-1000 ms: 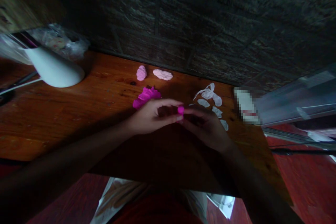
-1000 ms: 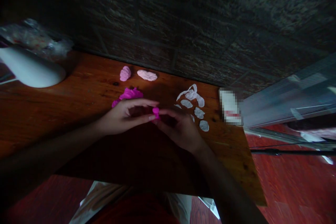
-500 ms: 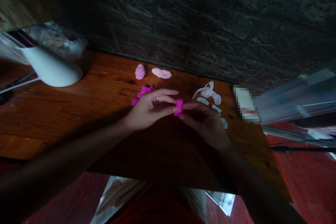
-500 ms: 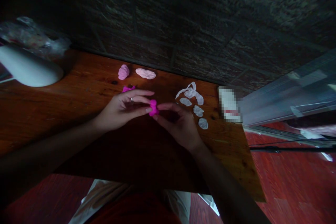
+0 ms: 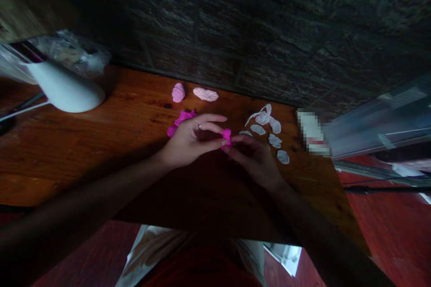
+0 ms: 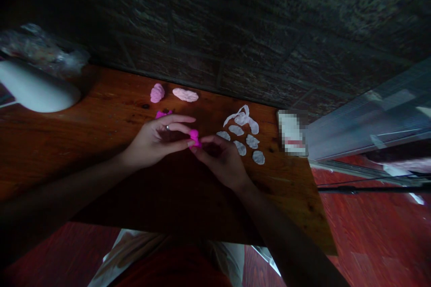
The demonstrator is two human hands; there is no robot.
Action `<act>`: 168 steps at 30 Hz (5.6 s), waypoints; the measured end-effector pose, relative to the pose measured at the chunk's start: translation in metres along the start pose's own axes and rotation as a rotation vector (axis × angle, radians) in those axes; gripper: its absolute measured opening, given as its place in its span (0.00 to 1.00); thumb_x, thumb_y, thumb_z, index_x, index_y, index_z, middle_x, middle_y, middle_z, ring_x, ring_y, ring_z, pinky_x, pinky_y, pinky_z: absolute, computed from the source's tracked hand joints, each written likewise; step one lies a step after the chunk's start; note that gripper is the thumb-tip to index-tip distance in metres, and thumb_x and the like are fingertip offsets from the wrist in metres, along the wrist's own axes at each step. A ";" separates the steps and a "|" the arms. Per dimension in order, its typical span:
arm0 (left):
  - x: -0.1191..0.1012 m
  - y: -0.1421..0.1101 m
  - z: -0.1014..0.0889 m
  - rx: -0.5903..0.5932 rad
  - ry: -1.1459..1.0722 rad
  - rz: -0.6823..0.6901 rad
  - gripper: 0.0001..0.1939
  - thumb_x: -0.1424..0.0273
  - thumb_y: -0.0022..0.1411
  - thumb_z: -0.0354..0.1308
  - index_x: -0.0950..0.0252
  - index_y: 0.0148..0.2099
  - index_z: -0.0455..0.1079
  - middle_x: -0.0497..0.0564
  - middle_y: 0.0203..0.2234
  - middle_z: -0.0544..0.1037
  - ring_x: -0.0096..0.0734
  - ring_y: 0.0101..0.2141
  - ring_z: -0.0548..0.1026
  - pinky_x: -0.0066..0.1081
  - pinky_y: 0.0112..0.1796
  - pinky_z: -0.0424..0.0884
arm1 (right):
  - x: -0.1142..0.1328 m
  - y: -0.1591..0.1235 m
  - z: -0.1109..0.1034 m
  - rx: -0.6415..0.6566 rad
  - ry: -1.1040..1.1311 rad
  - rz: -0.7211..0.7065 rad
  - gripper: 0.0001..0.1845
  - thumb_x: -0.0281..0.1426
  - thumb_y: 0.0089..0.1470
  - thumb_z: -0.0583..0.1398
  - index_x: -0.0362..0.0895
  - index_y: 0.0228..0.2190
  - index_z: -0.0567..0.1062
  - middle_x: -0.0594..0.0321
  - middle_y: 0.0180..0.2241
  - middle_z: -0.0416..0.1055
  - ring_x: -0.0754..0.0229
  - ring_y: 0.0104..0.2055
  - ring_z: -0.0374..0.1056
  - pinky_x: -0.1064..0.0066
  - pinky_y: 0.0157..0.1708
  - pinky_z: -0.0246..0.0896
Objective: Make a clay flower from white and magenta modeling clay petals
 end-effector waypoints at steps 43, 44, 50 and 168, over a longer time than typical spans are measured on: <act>0.007 -0.003 0.007 -0.027 -0.010 0.050 0.16 0.71 0.61 0.67 0.68 0.50 0.74 0.55 0.40 0.85 0.36 0.42 0.83 0.34 0.48 0.79 | 0.005 0.000 -0.013 -0.052 -0.024 -0.129 0.08 0.32 0.51 0.69 0.48 0.36 0.81 0.65 0.38 0.82 0.61 0.41 0.77 0.67 0.45 0.72; 0.007 -0.003 0.007 -0.034 0.025 0.062 0.14 0.70 0.61 0.67 0.67 0.49 0.75 0.55 0.41 0.85 0.36 0.42 0.83 0.34 0.48 0.79 | 0.006 0.000 -0.012 -0.042 -0.043 -0.152 0.08 0.32 0.52 0.69 0.49 0.37 0.81 0.65 0.38 0.82 0.61 0.42 0.77 0.66 0.47 0.72; 0.005 -0.006 0.009 -0.039 0.138 0.095 0.11 0.70 0.64 0.63 0.67 0.48 0.76 0.57 0.46 0.83 0.36 0.47 0.82 0.33 0.49 0.78 | 0.009 0.004 -0.034 -0.119 -0.277 -0.227 0.07 0.33 0.54 0.67 0.48 0.37 0.81 0.63 0.38 0.81 0.60 0.38 0.75 0.66 0.41 0.71; -0.017 0.004 -0.018 0.238 -0.120 -0.264 0.12 0.70 0.60 0.65 0.67 0.46 0.74 0.50 0.37 0.80 0.25 0.34 0.76 0.22 0.35 0.71 | 0.024 -0.009 -0.022 -0.127 -0.184 -0.179 0.14 0.35 0.57 0.66 0.45 0.44 0.82 0.59 0.36 0.83 0.61 0.33 0.77 0.69 0.33 0.73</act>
Point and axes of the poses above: each hand's wrist, its own y-axis towards the middle knuckle, its own z-axis out of the palm, x = y × z, the point moved 3 cm from there along y, towards the middle knuckle
